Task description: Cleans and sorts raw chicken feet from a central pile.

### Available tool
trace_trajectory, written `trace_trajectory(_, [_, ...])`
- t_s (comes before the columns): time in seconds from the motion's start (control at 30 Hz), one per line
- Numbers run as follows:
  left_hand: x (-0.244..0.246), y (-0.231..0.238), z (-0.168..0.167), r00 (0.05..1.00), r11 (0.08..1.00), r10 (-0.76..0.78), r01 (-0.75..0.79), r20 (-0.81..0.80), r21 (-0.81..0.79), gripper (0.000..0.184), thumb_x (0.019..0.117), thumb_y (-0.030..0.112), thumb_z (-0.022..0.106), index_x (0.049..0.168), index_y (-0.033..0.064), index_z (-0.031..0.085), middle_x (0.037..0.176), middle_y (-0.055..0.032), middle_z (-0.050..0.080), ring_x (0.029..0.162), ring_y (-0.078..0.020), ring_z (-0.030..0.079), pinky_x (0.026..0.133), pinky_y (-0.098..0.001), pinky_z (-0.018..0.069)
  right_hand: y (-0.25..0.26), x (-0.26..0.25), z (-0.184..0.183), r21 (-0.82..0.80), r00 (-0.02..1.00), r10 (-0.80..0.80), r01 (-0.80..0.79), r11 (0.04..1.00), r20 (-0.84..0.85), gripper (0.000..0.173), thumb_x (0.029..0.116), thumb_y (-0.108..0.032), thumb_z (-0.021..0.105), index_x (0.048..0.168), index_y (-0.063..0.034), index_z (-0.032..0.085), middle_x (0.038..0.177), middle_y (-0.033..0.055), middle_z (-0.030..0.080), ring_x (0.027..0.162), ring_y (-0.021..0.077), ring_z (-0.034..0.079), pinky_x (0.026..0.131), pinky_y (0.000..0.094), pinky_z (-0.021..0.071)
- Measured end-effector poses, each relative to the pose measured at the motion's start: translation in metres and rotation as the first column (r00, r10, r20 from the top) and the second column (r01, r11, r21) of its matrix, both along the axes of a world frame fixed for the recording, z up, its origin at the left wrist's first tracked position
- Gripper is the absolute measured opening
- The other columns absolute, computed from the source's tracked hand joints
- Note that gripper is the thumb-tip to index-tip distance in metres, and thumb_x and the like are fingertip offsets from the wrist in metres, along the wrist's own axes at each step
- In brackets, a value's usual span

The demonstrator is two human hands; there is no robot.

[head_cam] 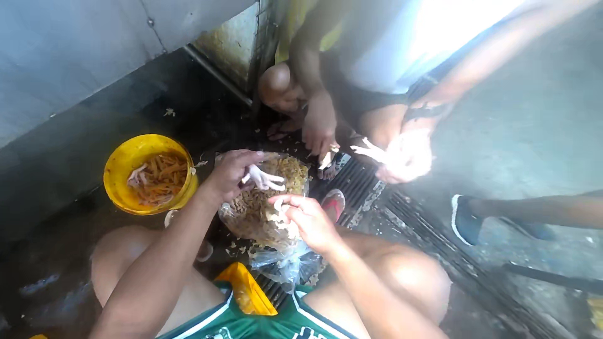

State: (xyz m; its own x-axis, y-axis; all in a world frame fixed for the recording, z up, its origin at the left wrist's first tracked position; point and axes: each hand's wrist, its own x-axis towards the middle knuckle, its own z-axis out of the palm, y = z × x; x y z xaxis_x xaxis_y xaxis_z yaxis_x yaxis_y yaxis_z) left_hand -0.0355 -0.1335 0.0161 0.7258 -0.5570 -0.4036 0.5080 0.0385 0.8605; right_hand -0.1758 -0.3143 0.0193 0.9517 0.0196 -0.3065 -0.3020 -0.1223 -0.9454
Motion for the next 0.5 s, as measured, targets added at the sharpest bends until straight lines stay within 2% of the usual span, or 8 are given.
trace_trajectory(0.1, [-0.001,0.000,0.008,0.978,0.986,-0.155,0.162,0.143,-0.043,0.024,0.1025,0.026,0.059,0.083,0.0113,0.061,0.059,0.0016,0.049,0.045,-0.0049,0.043,0.043,-0.0191,0.0399,-0.002,0.000,-0.005,0.012,0.999,-0.045,0.044,0.999,0.009,0.031,0.1021,-0.012,0.045,0.112,-0.0053,0.073,0.081,-0.0007,0.066,0.064,0.0068,0.059,0.058,0.0243,0.0516])
trace_trajectory(0.17, [0.013,0.008,0.018,0.930,0.961,-0.256,0.274,0.264,-0.032,0.022,0.1001,0.019,0.062,0.081,0.0090,0.058,0.060,0.0008,0.054,0.048,-0.0054,0.049,0.046,-0.0203,0.0429,-0.005,0.003,-0.004,-0.027,0.997,-0.083,0.083,0.996,0.005,0.028,0.1018,-0.013,0.046,0.107,-0.0057,0.073,0.080,-0.0018,0.066,0.064,0.0063,0.060,0.057,0.0243,0.0524])
trace_trajectory(0.2, [0.022,0.016,0.025,0.890,0.953,-0.297,0.297,0.345,0.055,0.022,0.0998,0.019,0.063,0.082,0.0078,0.058,0.061,0.0007,0.056,0.051,-0.0060,0.052,0.049,-0.0221,0.0459,-0.007,0.003,-0.002,-0.036,0.994,-0.109,0.110,0.993,0.003,0.026,0.1018,-0.014,0.048,0.105,-0.0061,0.072,0.081,-0.0017,0.068,0.065,0.0063,0.061,0.059,0.0248,0.0539])
trace_trajectory(0.27, [0.036,0.043,0.041,0.779,0.898,-0.387,0.198,0.494,0.392,0.025,0.0989,0.024,0.066,0.082,0.0058,0.061,0.064,-0.0015,0.058,0.054,-0.0098,0.054,0.053,-0.0287,0.0485,-0.014,-0.002,-0.002,0.014,0.986,-0.163,0.164,0.986,-0.018,0.022,0.1005,-0.013,0.052,0.105,-0.0052,0.072,0.081,0.0011,0.069,0.067,0.0093,0.064,0.063,0.0284,0.0572])
trace_trajectory(0.33, [0.047,0.077,0.053,0.706,0.647,-0.543,0.007,0.455,0.763,0.031,0.0956,0.031,0.072,0.082,0.0050,0.062,0.068,-0.0083,0.058,0.059,-0.0213,0.056,0.056,-0.0443,0.0493,-0.026,-0.008,-0.005,0.131,0.985,-0.170,0.165,0.978,0.025,0.018,0.0954,-0.012,0.056,0.103,-0.0068,0.071,0.078,0.0032,0.067,0.063,0.0113,0.062,0.059,0.0304,0.0571])
trace_trajectory(0.4, [0.058,0.110,0.045,0.766,0.315,-0.586,-0.082,0.262,0.946,0.037,0.0900,0.034,0.080,0.094,-0.0007,0.067,0.085,-0.0228,0.065,0.079,-0.0419,0.064,0.072,-0.0682,0.0514,-0.036,-0.014,-0.001,0.267,0.987,-0.138,0.111,0.957,0.084,0.011,0.0962,-0.015,0.062,0.103,-0.0099,0.069,0.076,0.0016,0.064,0.060,0.0092,0.060,0.056,0.0271,0.0557])
trace_trajectory(0.43, [0.062,0.123,0.035,0.810,0.204,-0.556,-0.084,0.186,0.975,0.043,0.0882,0.036,0.082,0.105,-0.0020,0.068,0.096,-0.0282,0.067,0.091,-0.0487,0.065,0.081,-0.0743,0.0496,-0.039,-0.016,0.003,0.315,0.986,-0.137,0.100,0.944,0.098,0.008,0.0961,-0.017,0.065,0.101,-0.0108,0.068,0.075,0.0013,0.064,0.058,0.0084,0.059,0.053,0.0254,0.0548])
trace_trajectory(0.5, [0.060,0.132,0.022,0.865,0.126,-0.484,-0.080,0.131,0.989,0.059,0.0876,0.036,0.083,0.132,0.0028,0.063,0.117,-0.0324,0.065,0.113,-0.0543,0.061,0.095,-0.0781,0.0430,-0.041,-0.020,0.011,0.348,0.980,-0.150,0.096,0.933,0.131,0.006,0.0960,-0.018,0.067,0.095,-0.0117,0.065,0.072,0.0012,0.062,0.055,0.0083,0.058,0.049,0.0233,0.0523])
